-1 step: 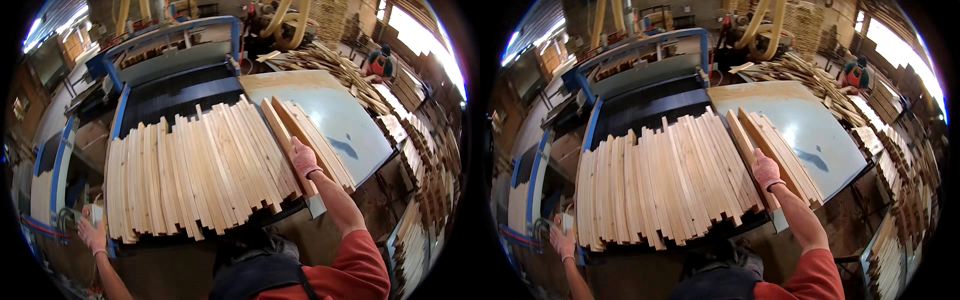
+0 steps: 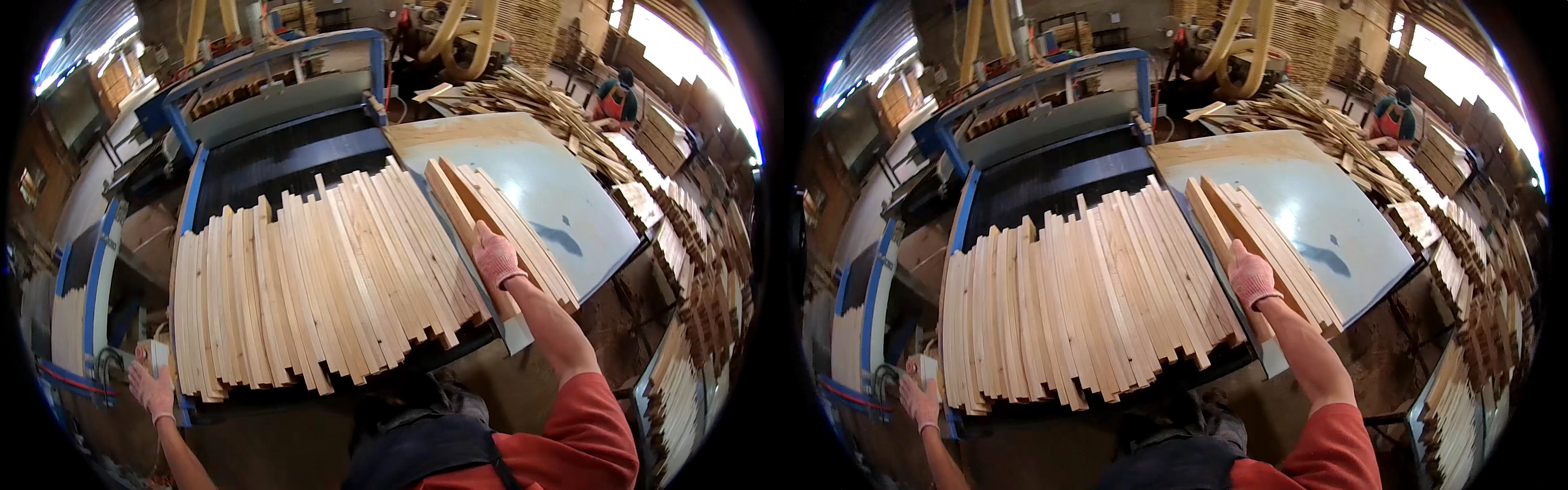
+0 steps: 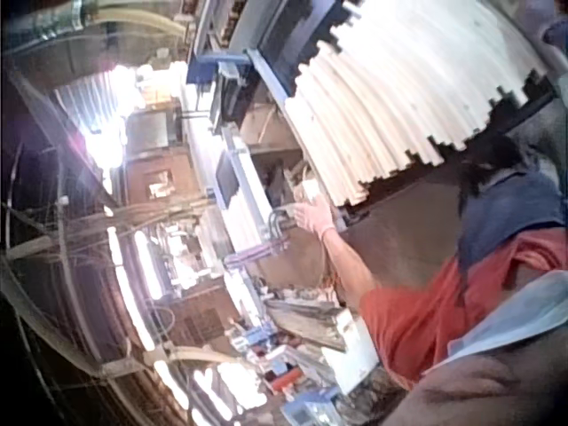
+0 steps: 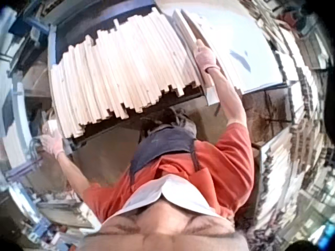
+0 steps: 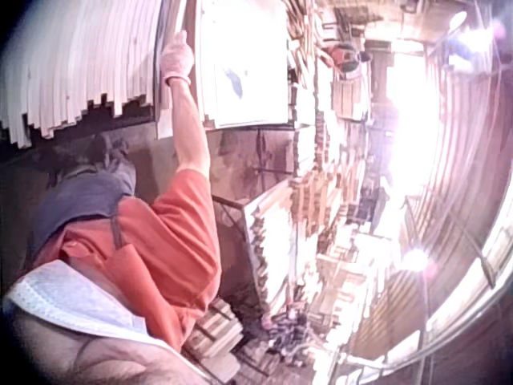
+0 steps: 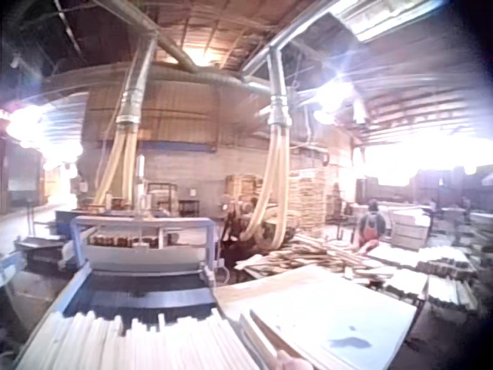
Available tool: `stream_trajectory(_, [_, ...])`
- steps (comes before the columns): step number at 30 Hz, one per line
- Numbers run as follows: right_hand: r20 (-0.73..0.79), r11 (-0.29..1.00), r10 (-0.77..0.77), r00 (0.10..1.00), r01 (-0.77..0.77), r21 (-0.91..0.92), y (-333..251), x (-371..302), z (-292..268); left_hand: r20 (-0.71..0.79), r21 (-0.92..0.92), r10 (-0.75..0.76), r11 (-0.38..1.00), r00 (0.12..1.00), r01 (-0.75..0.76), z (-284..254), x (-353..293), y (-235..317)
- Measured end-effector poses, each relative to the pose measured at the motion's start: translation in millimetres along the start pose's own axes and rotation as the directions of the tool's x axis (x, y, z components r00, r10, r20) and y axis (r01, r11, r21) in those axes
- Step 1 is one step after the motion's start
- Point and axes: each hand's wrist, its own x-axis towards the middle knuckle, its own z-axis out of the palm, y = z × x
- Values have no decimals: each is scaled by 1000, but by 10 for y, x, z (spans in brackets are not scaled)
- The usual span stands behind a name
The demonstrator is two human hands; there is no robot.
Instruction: The person repeatedly picks up stacks of light-colored wooden planks from a table and places them onto a conveyor belt. The person wears pink gloves and moves between the table and the conveyor, handling the wood stacks with both hands.
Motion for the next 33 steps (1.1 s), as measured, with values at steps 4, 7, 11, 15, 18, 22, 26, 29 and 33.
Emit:
stream_trajectory(4, [-88, 968, -37, 995, 13, -251, 157, -132, -216, -254, -325, 128, 922, 959, -209, 234, -274, -169])
stream_trajectory(7, [-95, 914, -37, 995, -5, -405, 324, 94, -56, -329, -776, 319, 445, 889, -447, 161, -642, 455])
stream_trajectory(11, [-277, 935, -142, 950, 37, -353, 475, -96, 6, 2, -999, 672, 35, 740, -30, -453, -2052, 1394])
stream_trajectory(15, [-399, 973, -233, 887, 217, -85, 471, -719, 19, 108, -977, 931, 34, 349, 212, -50, -2747, 2007])
stream_trajectory(18, [-285, 929, -96, 954, 189, 318, 208, -1580, -40, 230, -948, 973, 217, 30, 231, 23, -3210, 2484])
stream_trajectory(22, [216, 775, -99, 971, -62, 630, 443, -2734, -32, 341, -914, 861, 398, -378, 81, 225, -3838, 2940])
stream_trajectory(26, [537, 745, 92, 839, -416, 522, 1206, -3570, 300, 356, -924, 786, 376, -505, -66, 401, -4306, 3280])
stream_trajectory(29, [451, 751, 379, 808, -553, 360, 1957, -4212, 864, 363, -927, 812, 262, -458, -270, 204, -4571, 3537])
stream_trajectory(33, [495, 565, 585, 642, -761, 318, 2902, -5159, 1494, 403, -913, 755, 291, -517, -287, 361, -5118, 3821])
